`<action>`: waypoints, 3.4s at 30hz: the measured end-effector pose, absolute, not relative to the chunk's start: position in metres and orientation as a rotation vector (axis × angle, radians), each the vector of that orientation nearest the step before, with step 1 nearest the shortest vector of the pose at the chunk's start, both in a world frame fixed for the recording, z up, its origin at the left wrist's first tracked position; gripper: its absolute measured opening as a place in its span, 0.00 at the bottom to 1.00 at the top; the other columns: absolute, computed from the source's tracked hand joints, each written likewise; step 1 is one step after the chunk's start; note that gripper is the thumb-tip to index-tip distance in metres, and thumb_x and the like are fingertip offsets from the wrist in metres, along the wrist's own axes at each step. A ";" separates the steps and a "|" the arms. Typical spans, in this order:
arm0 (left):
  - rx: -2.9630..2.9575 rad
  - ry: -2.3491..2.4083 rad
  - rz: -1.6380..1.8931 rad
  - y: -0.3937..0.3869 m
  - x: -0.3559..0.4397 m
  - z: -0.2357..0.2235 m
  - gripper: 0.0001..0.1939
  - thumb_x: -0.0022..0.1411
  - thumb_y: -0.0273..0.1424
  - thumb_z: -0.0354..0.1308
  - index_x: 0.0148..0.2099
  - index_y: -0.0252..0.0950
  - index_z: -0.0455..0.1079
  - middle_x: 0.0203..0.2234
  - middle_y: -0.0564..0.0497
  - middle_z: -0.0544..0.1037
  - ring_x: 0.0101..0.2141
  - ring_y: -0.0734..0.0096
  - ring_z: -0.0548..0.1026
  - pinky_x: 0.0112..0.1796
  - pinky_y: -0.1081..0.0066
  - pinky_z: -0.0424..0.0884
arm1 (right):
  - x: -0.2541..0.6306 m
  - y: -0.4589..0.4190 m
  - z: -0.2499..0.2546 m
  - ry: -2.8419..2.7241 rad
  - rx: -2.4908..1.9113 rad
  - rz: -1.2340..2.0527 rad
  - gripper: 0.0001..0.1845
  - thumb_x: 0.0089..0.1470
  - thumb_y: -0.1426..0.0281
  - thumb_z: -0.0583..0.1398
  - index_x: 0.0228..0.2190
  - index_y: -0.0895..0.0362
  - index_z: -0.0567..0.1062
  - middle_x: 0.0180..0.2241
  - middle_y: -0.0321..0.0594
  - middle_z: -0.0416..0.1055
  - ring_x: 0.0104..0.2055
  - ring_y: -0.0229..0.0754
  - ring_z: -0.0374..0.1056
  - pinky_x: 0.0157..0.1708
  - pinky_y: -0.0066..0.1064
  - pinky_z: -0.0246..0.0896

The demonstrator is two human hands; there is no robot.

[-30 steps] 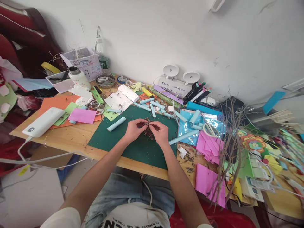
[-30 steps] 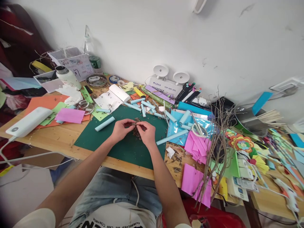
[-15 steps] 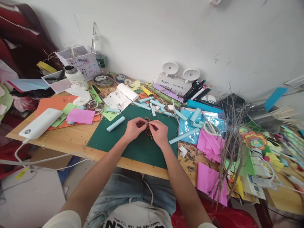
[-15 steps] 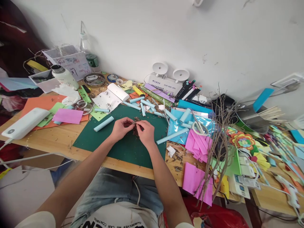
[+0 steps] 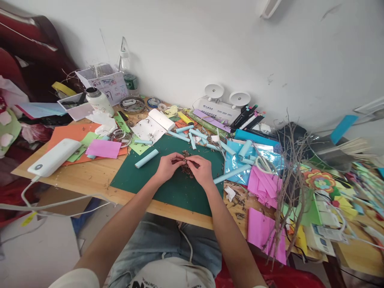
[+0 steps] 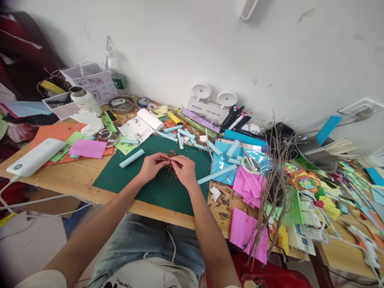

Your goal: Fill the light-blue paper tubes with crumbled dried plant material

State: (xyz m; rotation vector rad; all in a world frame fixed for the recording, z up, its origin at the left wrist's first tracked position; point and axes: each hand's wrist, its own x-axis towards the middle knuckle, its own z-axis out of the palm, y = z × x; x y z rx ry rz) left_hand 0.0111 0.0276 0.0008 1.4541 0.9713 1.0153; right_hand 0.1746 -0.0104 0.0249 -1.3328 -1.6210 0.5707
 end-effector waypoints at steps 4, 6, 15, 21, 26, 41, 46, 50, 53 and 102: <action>1.468 0.983 1.031 0.026 0.012 0.005 0.11 0.54 0.38 0.65 0.36 0.35 0.76 0.31 0.48 0.80 0.33 0.66 0.77 0.37 0.68 0.74 | 0.172 -0.010 0.026 -1.584 -1.384 0.537 0.08 0.54 0.68 0.59 0.31 0.54 0.79 0.31 0.39 0.77 0.30 0.40 0.73 0.33 0.32 0.72; 1.417 0.973 1.058 0.026 0.012 0.006 0.12 0.54 0.38 0.65 0.36 0.35 0.76 0.31 0.48 0.80 0.33 0.67 0.77 0.37 0.68 0.74 | 0.173 -0.010 0.025 -1.504 -1.399 0.545 0.07 0.53 0.68 0.59 0.31 0.55 0.78 0.30 0.39 0.77 0.29 0.40 0.72 0.32 0.32 0.72; 1.211 0.895 1.124 0.030 0.013 0.005 0.14 0.50 0.36 0.69 0.37 0.34 0.78 0.35 0.46 0.81 0.36 0.65 0.78 0.41 0.65 0.75 | 0.174 -0.011 0.023 -1.419 -1.277 0.694 0.12 0.54 0.66 0.60 0.40 0.53 0.79 0.41 0.42 0.76 0.39 0.42 0.74 0.37 0.32 0.74; 1.286 0.939 1.059 0.026 0.014 0.007 0.14 0.50 0.35 0.68 0.37 0.33 0.78 0.35 0.45 0.81 0.36 0.64 0.79 0.41 0.65 0.75 | 0.169 -0.013 0.026 -1.538 -1.370 0.561 0.08 0.53 0.68 0.60 0.33 0.54 0.80 0.33 0.40 0.78 0.32 0.41 0.74 0.36 0.33 0.73; 1.244 0.944 1.070 0.027 0.014 0.007 0.12 0.49 0.35 0.68 0.36 0.33 0.79 0.32 0.46 0.82 0.34 0.64 0.79 0.38 0.67 0.75 | 0.173 -0.011 0.025 -1.382 -1.410 0.588 0.07 0.49 0.68 0.61 0.30 0.56 0.79 0.29 0.39 0.77 0.28 0.40 0.72 0.33 0.32 0.72; 1.354 0.858 1.152 0.021 0.017 0.004 0.10 0.53 0.34 0.67 0.39 0.37 0.80 0.40 0.44 0.79 0.40 0.64 0.77 0.41 0.66 0.75 | 0.171 -0.010 0.020 -1.333 -1.368 0.748 0.09 0.48 0.66 0.62 0.31 0.55 0.80 0.32 0.40 0.78 0.32 0.43 0.74 0.35 0.33 0.72; 1.276 0.928 1.158 0.025 0.016 0.004 0.09 0.51 0.34 0.67 0.36 0.36 0.80 0.35 0.46 0.80 0.36 0.66 0.78 0.39 0.68 0.75 | 0.176 -0.007 0.022 -1.222 -1.372 0.805 0.09 0.48 0.64 0.62 0.30 0.56 0.79 0.29 0.39 0.77 0.30 0.42 0.73 0.33 0.32 0.71; 1.188 0.958 1.149 0.028 0.015 0.003 0.13 0.49 0.35 0.69 0.37 0.34 0.79 0.32 0.47 0.81 0.33 0.66 0.78 0.38 0.67 0.75 | 0.174 -0.008 0.024 -1.230 -1.308 0.902 0.11 0.47 0.64 0.64 0.33 0.56 0.80 0.33 0.41 0.79 0.34 0.44 0.74 0.37 0.34 0.72; 1.204 0.977 1.130 0.027 0.015 0.004 0.14 0.48 0.36 0.70 0.35 0.34 0.79 0.32 0.46 0.82 0.32 0.65 0.78 0.37 0.67 0.75 | 0.168 -0.009 0.026 -1.255 -1.343 0.878 0.09 0.47 0.64 0.63 0.30 0.56 0.79 0.30 0.40 0.78 0.31 0.43 0.74 0.34 0.33 0.71; 1.274 0.831 1.142 0.026 0.015 0.010 0.13 0.54 0.37 0.65 0.41 0.36 0.79 0.38 0.46 0.79 0.38 0.65 0.77 0.42 0.66 0.74 | 0.167 -0.002 0.016 -1.013 -1.313 0.976 0.12 0.42 0.62 0.66 0.30 0.56 0.79 0.29 0.39 0.78 0.31 0.43 0.73 0.35 0.35 0.72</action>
